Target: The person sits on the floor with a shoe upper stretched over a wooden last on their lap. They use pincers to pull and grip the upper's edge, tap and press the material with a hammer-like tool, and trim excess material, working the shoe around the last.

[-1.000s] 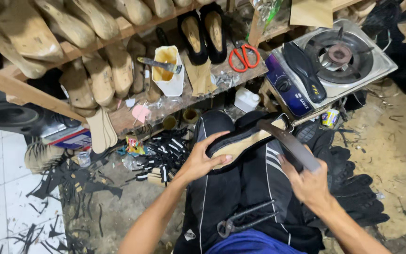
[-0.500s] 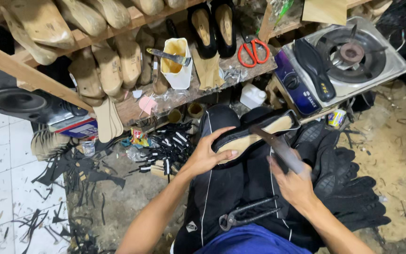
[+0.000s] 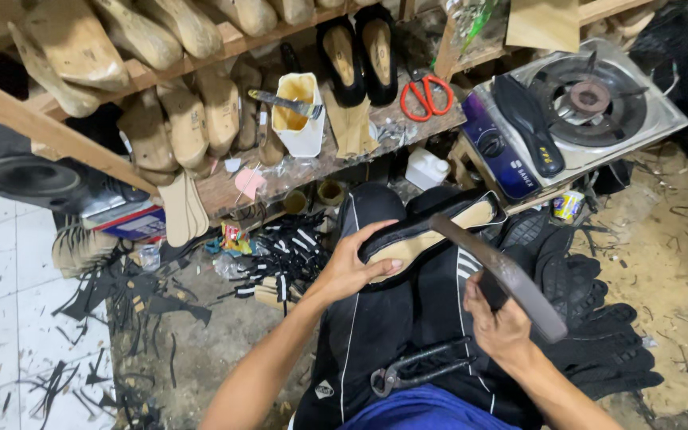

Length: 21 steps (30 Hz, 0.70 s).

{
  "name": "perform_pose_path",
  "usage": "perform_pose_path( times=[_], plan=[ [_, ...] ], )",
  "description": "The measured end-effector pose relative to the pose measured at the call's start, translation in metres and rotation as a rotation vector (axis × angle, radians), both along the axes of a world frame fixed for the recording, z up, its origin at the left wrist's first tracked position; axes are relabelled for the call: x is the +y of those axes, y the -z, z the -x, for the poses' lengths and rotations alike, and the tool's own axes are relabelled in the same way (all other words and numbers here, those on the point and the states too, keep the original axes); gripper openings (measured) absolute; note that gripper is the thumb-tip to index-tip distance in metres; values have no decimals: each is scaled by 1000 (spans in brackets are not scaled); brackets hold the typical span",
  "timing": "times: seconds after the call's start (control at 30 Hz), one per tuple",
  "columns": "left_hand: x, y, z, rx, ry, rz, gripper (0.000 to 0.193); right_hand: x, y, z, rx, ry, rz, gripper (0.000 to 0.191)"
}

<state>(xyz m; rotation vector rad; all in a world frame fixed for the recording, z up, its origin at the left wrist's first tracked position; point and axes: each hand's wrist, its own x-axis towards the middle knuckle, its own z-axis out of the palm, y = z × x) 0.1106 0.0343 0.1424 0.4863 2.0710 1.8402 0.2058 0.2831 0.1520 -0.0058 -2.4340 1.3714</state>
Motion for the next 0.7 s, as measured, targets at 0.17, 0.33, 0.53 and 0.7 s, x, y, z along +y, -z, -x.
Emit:
perform_pose_path(
  times=[0.17,0.33,0.53,0.7],
  plan=[
    [-1,1,-2,117,-2,54,67,-11,-7,-1,-172,-196,-175,20],
    [-1,-2,-3,42,-17,114,68,-20,-14,2,47,-263,89,22],
    [-1,-2,-4,129,-8,86,69,-26,-21,10,330,-325,-286,24],
    [-3,3,-3,61,-16,160,73,-34,-14,6,135,-341,-225,32]
  ],
)
